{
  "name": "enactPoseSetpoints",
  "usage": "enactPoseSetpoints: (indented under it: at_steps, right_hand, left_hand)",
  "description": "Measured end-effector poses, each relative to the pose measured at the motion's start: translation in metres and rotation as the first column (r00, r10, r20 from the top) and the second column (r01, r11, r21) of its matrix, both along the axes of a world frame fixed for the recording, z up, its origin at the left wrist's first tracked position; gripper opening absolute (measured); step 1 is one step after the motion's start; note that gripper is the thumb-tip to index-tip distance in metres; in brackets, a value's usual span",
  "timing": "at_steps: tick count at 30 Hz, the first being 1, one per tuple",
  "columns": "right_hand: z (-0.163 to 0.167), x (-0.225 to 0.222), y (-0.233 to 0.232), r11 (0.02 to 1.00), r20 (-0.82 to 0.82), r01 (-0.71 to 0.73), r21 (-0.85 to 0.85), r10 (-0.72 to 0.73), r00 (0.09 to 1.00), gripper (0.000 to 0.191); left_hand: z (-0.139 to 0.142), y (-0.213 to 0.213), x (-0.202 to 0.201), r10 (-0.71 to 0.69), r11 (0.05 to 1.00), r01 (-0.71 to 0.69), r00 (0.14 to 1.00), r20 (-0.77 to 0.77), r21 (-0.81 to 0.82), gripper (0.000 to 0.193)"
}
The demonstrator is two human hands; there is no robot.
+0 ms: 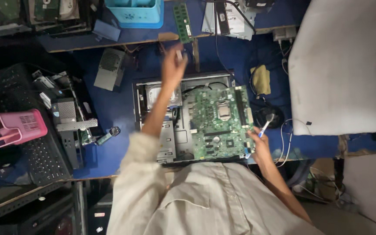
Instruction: The person sits holding a desktop motherboard on their lap and brushes its surface, ports, and slots with a toothbrush, rotating the board to reach different areas. They then carry the board to a workbench and place it onto an open computer case.
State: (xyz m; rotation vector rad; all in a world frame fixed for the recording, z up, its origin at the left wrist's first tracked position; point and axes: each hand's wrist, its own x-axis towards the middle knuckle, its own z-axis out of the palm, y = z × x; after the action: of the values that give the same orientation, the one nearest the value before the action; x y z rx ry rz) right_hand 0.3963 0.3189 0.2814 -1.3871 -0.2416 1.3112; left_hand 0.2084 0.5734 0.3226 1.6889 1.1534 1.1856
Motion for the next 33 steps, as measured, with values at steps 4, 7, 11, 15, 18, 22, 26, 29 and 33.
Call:
enactPoseSetpoints:
  at_steps: [4, 7, 11, 15, 18, 22, 26, 29, 33]
  right_hand:
    - [0.008, 0.004, 0.000, 0.995, -0.091, 0.095, -0.006, -0.095, 0.991, 0.031]
    - [0.013, 0.003, 0.003, 0.993, -0.114, 0.111, 0.032, -0.107, 0.988, 0.030]
    - [0.014, 0.005, 0.007, 0.992, -0.062, 0.102, 0.074, -0.097, 0.993, 0.030]
    - [0.005, 0.013, 0.008, 0.993, 0.258, -0.032, 0.113, 0.002, 0.966, 0.031]
    - [0.001, 0.019, 0.010, 0.994, 0.485, -0.109, 0.003, 0.094, 0.869, 0.027]
    - [0.004, 0.023, 0.007, 0.999, 0.773, 0.019, -0.046, 0.023, 0.635, 0.027]
    - [0.024, 0.015, 0.017, 0.960, 0.944, -0.276, 0.050, 0.045, 0.328, 0.022]
    - [0.032, -0.001, 0.034, 0.888, 0.976, -0.457, -0.044, 0.135, 0.170, 0.023]
    - [0.027, -0.011, 0.053, 0.871, 0.941, -0.406, -0.277, 0.331, 0.068, 0.025]
  left_hand:
    - [-0.038, -0.089, -0.006, -0.134, 0.817, 0.256, 0.956, 0.262, -0.516, 0.065]
    - [-0.050, -0.123, -0.002, -0.100, 0.634, 0.269, 0.958, 0.268, -0.725, 0.066]
    - [-0.050, -0.134, 0.003, -0.107, 0.500, 0.218, 0.976, 0.190, -0.838, 0.063]
    - [-0.050, -0.142, 0.007, -0.084, 0.574, 0.272, 0.958, 0.275, -0.772, 0.063]
    - [-0.053, -0.148, 0.009, -0.097, 0.574, 0.254, 0.965, 0.243, -0.778, 0.063]
    - [-0.055, -0.149, 0.006, -0.150, 0.584, 0.247, 0.969, 0.196, -0.773, 0.067]
    - [-0.056, -0.149, 0.003, -0.207, 0.559, 0.350, 0.937, 0.282, -0.751, 0.077]
    - [-0.054, -0.150, 0.003, -0.280, 0.559, 0.345, 0.934, 0.220, -0.753, 0.083]
    - [-0.050, -0.150, 0.003, -0.311, 0.532, 0.360, 0.925, 0.219, -0.766, 0.086]
